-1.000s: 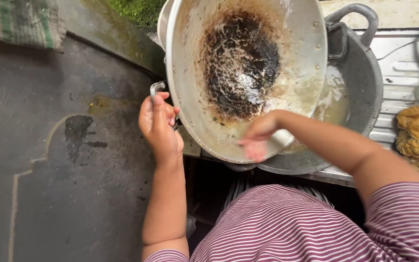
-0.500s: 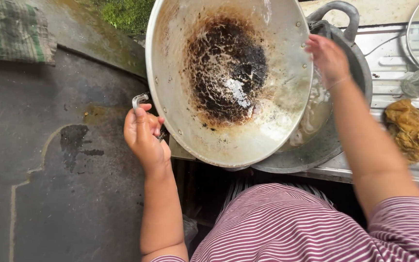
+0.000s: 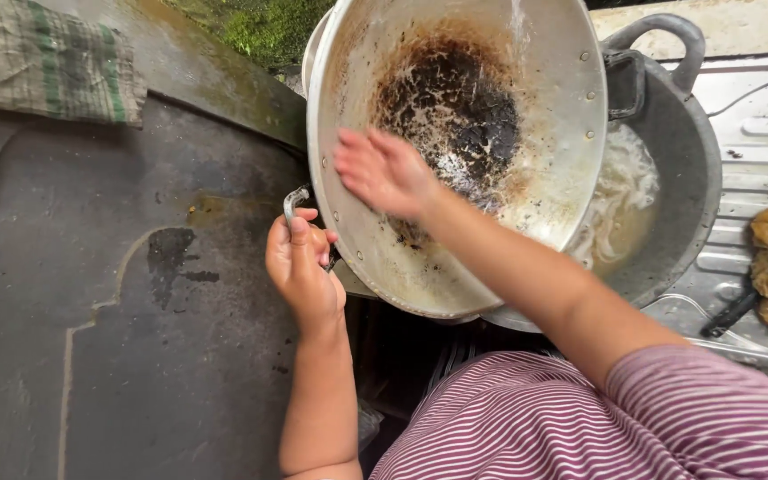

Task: Scrubbing and rinsing a large wok and a pot in an outdoor sink area.

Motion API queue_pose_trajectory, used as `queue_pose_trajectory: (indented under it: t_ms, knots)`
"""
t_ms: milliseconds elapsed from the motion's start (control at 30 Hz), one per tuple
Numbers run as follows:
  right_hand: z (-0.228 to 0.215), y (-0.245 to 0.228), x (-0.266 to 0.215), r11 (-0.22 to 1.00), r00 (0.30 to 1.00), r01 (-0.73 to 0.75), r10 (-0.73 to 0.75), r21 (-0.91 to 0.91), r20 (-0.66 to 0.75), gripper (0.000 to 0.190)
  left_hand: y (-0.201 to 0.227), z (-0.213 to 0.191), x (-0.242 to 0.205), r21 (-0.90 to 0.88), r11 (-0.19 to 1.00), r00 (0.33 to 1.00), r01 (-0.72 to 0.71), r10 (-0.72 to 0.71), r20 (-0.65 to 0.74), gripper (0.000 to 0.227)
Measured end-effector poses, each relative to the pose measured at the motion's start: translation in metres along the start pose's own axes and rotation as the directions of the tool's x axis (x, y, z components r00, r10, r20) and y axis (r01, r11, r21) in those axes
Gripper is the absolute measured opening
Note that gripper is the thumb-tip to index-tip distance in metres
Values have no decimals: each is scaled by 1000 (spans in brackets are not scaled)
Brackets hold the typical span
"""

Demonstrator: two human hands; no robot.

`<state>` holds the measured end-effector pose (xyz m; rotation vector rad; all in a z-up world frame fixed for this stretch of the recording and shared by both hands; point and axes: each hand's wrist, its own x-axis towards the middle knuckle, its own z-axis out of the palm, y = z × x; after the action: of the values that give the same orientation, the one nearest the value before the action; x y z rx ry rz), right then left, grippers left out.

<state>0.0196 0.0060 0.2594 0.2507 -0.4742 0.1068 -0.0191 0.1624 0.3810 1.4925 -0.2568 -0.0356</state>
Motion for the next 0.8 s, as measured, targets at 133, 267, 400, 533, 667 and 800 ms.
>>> queue_pose_trajectory:
  t_ms: [133, 267, 400, 533, 667, 800]
  knots:
    - [60, -72, 49, 920, 997, -66, 50, -387, -51, 54, -1, -3, 3, 0, 1000, 1000, -10, 10, 12, 34]
    - [61, -181, 0, 134, 730, -462, -504, -877, -462, 45, -2, -6, 1, 3, 1000, 1000, 19, -19, 17, 34]
    - [44, -248, -134, 241, 337, -505, -829, -829, -446, 37, -5, -8, 0, -4, 1000, 999, 30, -30, 16, 34]
    - [15, -175, -235, 525, 291, -299, -745, -797, -600, 53, -14, -10, 4, -9, 998, 998, 65, -65, -1, 36]
    - [-68, -79, -238, 808, 540, 325, -585, -491, -605, 39, -24, -14, 5, -85, 996, 1000, 18, -19, -4, 32]
    - [-86, -4, -143, 930, 701, 361, -320, -70, -637, 47, -15, -7, 15, -208, 978, 999, 34, -31, 19, 48]
